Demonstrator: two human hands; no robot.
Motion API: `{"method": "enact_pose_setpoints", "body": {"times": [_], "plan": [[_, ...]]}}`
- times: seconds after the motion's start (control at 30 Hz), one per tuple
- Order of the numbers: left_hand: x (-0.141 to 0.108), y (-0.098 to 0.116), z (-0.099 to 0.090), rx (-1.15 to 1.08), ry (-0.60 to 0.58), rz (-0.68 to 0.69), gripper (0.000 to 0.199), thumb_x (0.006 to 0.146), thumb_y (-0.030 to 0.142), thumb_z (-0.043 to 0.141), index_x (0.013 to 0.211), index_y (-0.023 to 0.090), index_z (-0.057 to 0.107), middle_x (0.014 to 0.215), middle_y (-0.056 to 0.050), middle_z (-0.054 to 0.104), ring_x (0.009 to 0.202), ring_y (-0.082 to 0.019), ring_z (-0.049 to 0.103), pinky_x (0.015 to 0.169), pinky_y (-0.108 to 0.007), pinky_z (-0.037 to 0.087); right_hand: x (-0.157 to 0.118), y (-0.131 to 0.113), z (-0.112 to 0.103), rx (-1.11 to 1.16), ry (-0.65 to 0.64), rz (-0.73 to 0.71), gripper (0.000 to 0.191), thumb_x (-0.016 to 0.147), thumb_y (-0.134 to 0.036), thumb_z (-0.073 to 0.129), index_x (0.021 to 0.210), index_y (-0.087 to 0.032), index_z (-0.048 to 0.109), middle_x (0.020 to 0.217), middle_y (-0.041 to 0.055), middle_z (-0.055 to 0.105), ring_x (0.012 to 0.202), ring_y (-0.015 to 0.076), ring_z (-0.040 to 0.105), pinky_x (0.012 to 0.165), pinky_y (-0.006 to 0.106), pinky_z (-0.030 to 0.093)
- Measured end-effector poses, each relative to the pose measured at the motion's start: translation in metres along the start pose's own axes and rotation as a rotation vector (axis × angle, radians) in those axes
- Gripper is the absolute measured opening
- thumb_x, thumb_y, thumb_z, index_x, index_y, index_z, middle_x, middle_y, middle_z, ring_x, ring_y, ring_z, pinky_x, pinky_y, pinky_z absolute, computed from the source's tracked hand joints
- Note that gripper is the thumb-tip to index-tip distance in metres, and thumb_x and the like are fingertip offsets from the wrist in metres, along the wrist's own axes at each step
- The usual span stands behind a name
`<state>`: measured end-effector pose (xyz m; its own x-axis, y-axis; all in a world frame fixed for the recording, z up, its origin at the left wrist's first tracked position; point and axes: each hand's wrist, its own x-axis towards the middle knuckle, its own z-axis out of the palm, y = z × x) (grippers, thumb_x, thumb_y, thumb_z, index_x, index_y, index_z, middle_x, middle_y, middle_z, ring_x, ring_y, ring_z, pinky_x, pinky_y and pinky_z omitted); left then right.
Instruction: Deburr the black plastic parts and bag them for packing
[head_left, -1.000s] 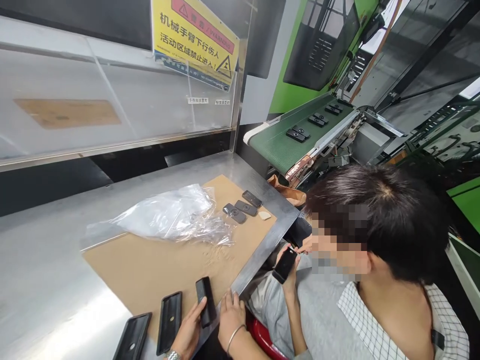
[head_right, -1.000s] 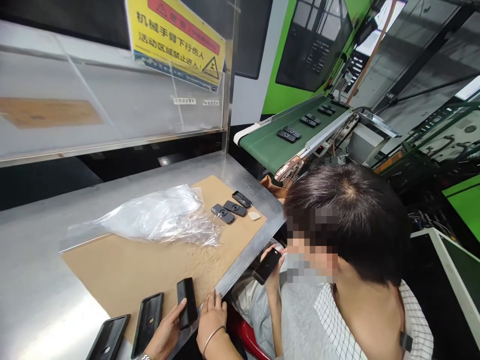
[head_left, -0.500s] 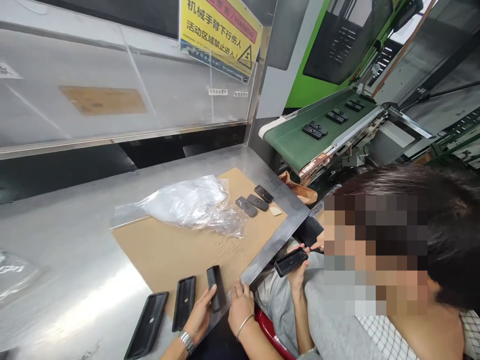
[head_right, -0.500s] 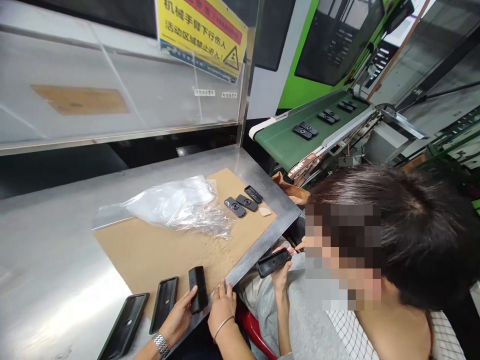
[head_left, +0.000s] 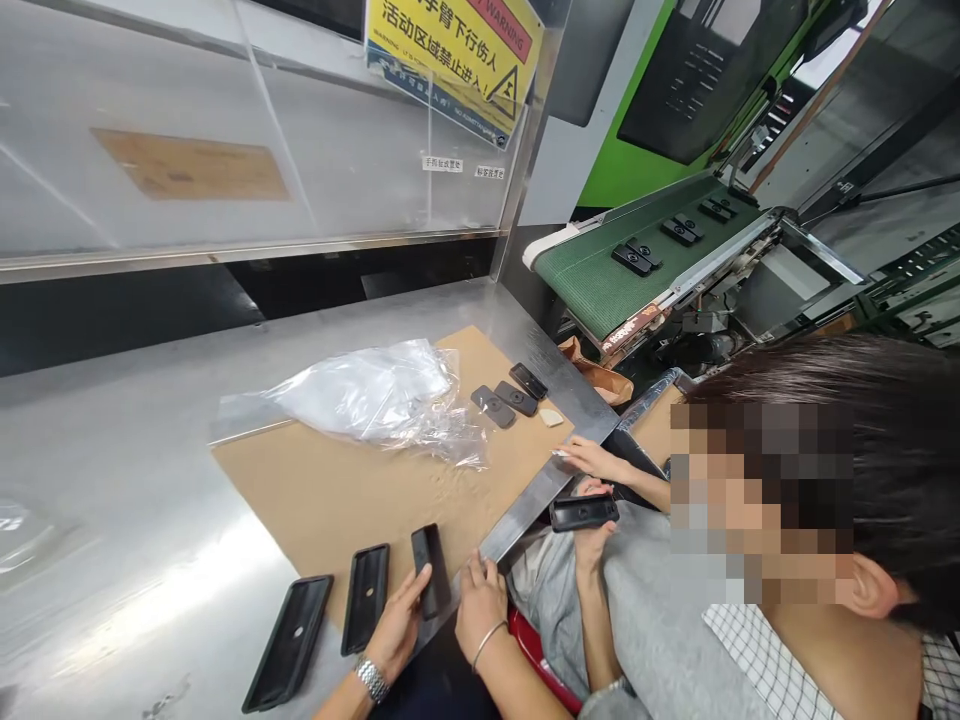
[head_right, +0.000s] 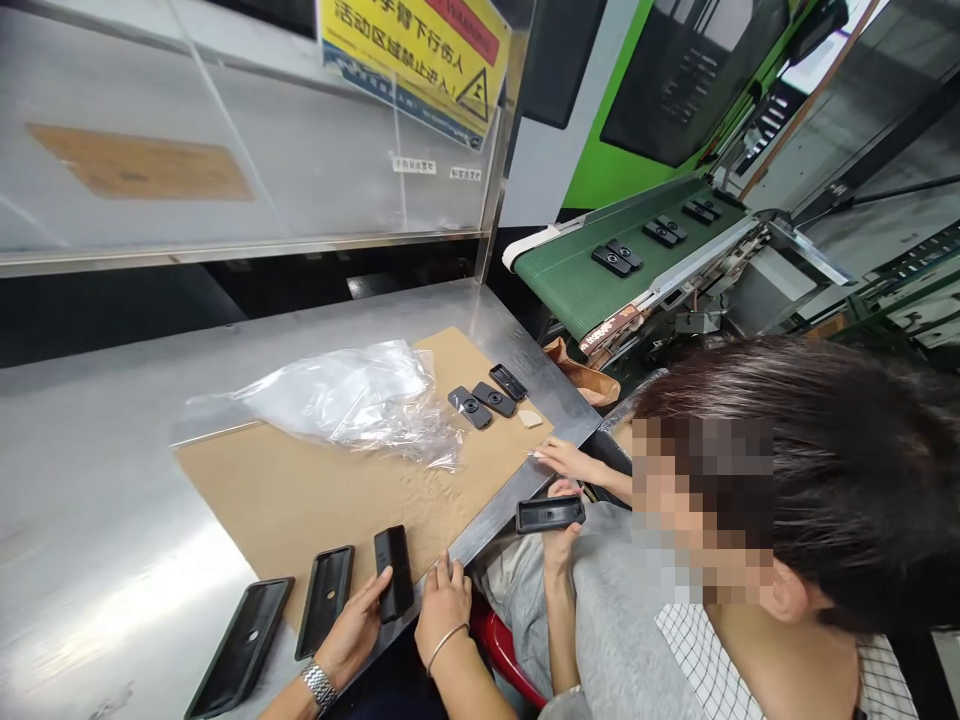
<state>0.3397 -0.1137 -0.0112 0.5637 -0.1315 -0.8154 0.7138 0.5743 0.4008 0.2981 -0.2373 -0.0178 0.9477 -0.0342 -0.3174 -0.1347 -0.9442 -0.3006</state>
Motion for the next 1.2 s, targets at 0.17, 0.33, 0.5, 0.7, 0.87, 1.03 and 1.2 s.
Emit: {"method": "enact_pose_setpoints", "body": {"times": [0.17, 0.33, 0.5, 0.7, 0.87, 1.03, 1.2], "plan": [[-0.005, 0.003, 0.001, -0.02, -0.028, 0.008, 0.009, 0.073, 0.012, 0.06, 0.08, 0.014, 0.065, 0.096, -0.007, 0.068, 0.11, -0.022, 0.053, 0.1, -0.036, 0.036, 0.0, 0.002, -0.001, 0.047, 0.102, -0.019, 0.043, 0.071, -0.01, 0.048, 0.113, -0.016, 0.057, 0.125, 0.0096, 0.052, 0.11, 0.0268, 0.048, 0.089, 0.041, 0.042], [-0.017, 0.012, 0.006, -0.085, -0.03, 0.001, 0.014, 0.07, 0.013, 0.064, 0.084, 0.016, 0.065, 0.093, -0.004, 0.069, 0.101, -0.019, 0.059, 0.094, -0.033, 0.042, 0.025, 0.014, -0.016, 0.088, 0.28, 0.005, 0.041, 0.08, -0.006, 0.032, 0.114, -0.011, 0.055, 0.113, 0.0118, 0.059, 0.105, 0.0198, 0.052, 0.091, 0.036, 0.041], [-0.031, 0.03, 0.009, -0.223, -0.078, -0.057, 0.014, 0.074, 0.016, 0.06, 0.087, 0.016, 0.064, 0.091, -0.005, 0.069, 0.087, -0.019, 0.064, 0.079, -0.03, 0.05, 0.082, 0.037, -0.039, 0.073, 0.428, 0.083, 0.04, 0.082, -0.007, 0.028, 0.114, -0.01, 0.054, 0.112, 0.0135, 0.057, 0.105, 0.0208, 0.051, 0.09, 0.035, 0.04], [-0.036, 0.06, 0.007, -0.307, -0.159, -0.067, 0.021, 0.078, 0.027, 0.056, 0.091, 0.011, 0.062, 0.076, -0.006, 0.068, 0.064, -0.016, 0.063, 0.061, -0.026, 0.05, 0.154, 0.068, -0.069, -0.039, 0.469, 0.158, 0.03, 0.086, -0.016, 0.045, 0.116, -0.015, 0.05, 0.121, 0.0102, 0.049, 0.108, 0.0213, 0.048, 0.089, 0.04, 0.041], [-0.042, 0.094, 0.017, -0.394, -0.271, -0.002, 0.031, 0.081, 0.039, 0.05, 0.093, 0.012, 0.059, 0.071, -0.006, 0.065, 0.058, -0.013, 0.059, 0.057, -0.024, 0.047, 0.185, 0.08, -0.084, -0.148, 0.377, 0.115, 0.026, 0.086, -0.029, 0.051, 0.11, -0.018, 0.052, 0.117, 0.0071, 0.051, 0.098, 0.0186, 0.054, 0.083, 0.04, 0.046], [-0.045, 0.125, 0.024, -0.469, -0.387, 0.049, 0.035, 0.083, 0.042, 0.045, 0.095, 0.013, 0.058, 0.075, -0.008, 0.063, 0.062, -0.013, 0.058, 0.059, -0.024, 0.045, 0.188, 0.08, -0.099, -0.163, 0.291, -0.066, 0.023, 0.088, -0.03, 0.047, 0.106, -0.017, 0.054, 0.108, 0.0059, 0.055, 0.095, 0.0169, 0.055, 0.081, 0.037, 0.047], [-0.045, 0.147, 0.027, -0.548, -0.422, 0.121, 0.038, 0.084, 0.04, 0.041, 0.107, 0.013, 0.055, 0.077, -0.008, 0.062, 0.064, -0.014, 0.057, 0.062, -0.025, 0.045, 0.183, 0.056, -0.111, -0.069, 0.3, -0.203, 0.019, 0.088, -0.031, 0.046, 0.091, -0.015, 0.057, 0.091, 0.0043, 0.059, 0.083, 0.0149, 0.057, 0.076, 0.034, 0.046]]}}
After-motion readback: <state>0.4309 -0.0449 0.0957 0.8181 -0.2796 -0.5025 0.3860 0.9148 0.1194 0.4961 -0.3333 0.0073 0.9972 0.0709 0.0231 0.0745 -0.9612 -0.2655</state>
